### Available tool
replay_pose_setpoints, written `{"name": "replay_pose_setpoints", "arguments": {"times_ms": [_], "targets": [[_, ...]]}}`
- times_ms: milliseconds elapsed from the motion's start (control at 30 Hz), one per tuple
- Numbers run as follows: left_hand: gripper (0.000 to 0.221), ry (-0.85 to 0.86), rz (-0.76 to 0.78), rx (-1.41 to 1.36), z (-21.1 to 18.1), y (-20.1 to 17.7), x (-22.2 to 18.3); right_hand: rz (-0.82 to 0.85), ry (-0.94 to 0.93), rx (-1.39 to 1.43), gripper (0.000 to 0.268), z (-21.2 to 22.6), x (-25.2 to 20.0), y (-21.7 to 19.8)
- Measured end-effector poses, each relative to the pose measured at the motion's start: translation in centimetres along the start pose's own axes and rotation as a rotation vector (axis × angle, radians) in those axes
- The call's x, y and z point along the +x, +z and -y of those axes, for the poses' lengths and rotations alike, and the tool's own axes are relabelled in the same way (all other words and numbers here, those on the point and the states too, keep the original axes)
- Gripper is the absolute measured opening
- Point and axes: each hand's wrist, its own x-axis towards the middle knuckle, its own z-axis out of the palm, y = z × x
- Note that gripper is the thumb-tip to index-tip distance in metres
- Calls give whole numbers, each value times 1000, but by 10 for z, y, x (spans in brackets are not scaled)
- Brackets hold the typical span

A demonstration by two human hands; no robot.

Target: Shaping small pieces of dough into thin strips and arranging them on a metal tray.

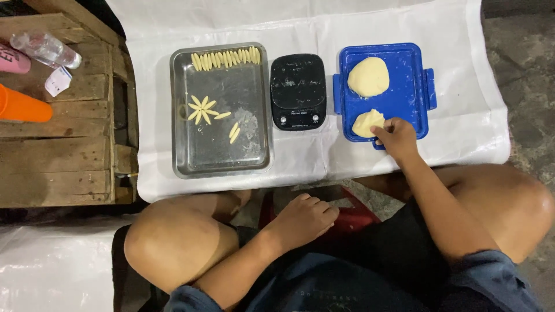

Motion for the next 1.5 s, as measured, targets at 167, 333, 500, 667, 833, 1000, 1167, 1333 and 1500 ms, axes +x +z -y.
{"name": "replay_pose_setpoints", "arguments": {"times_ms": [167,333,500,667,833,1000,1167,1333,1500], "targets": [[16,-3,26,25,-1,7,-1,-39,29,202,35,13,-12,0],[15,-29,57,-21,2,-4,2,-46,91,310,25,40,-27,-3],[15,-52,101,3,4,-7,1,-42,41,246,26,-19,6,7],[17,-48,123,16,1,-8,1,3,19,192,24,-37,18,5],[22,-82,167,-20,5,-12,-1,-13,2,250,29,13,-11,-1],[29,-108,205,-15,6,-15,-1,-11,6,291,28,12,-12,0],[29,-141,239,-26,5,-16,-1,-14,121,452,30,31,-19,-4],[34,-262,271,-70,7,-26,6,10,153,600,24,59,-29,-14],[57,-571,127,-523,11,-58,29,197,19,582,30,108,-76,-16]]}}
